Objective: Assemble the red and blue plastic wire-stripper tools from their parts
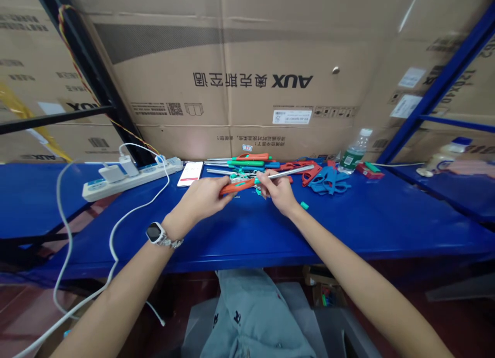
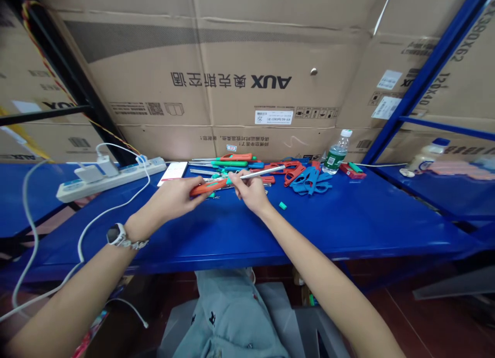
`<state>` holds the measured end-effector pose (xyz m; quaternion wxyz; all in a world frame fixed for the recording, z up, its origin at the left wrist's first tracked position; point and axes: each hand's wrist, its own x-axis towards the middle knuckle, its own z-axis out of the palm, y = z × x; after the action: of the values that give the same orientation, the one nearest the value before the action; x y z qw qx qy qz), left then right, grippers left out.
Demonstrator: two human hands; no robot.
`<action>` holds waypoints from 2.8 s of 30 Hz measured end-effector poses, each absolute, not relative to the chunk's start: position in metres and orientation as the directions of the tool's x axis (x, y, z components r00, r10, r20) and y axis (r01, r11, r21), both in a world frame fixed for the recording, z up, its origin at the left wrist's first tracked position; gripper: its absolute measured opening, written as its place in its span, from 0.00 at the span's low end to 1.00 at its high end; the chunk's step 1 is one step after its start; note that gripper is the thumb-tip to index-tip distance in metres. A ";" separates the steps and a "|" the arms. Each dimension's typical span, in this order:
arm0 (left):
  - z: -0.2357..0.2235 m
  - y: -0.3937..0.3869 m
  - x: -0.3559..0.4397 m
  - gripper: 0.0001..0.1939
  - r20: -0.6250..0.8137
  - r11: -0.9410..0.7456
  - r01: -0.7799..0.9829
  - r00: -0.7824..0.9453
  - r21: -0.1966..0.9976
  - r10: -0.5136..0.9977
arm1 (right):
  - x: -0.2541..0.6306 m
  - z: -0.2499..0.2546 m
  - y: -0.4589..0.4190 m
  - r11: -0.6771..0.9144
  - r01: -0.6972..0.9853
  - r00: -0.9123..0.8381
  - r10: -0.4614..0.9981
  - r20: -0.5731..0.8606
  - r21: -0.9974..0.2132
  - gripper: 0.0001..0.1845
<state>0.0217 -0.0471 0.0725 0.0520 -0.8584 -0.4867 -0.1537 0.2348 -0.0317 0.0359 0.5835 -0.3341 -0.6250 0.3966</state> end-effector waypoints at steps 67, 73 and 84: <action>0.044 -0.011 0.073 0.25 0.509 -0.639 0.698 0.441 0.323 0.739 | 0.296 0.034 -0.042 0.370 0.871 -0.278 0.914 0.296 -0.325 0.14; 0.029 -0.002 0.055 0.27 0.545 -0.635 0.648 0.379 0.421 0.748 | 0.298 0.039 -0.035 0.200 0.970 -0.184 0.975 0.124 -0.136 0.12; 0.028 -0.004 0.057 0.22 0.430 -0.530 0.319 0.334 0.785 0.839 | 0.233 0.059 0.008 0.405 0.588 -0.207 0.912 0.354 -0.701 0.15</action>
<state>0.0572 -0.0043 0.0284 -0.2997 -0.7599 -0.3809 -0.4333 0.2330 0.0077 0.0588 0.3802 -0.5021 -0.7468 0.2134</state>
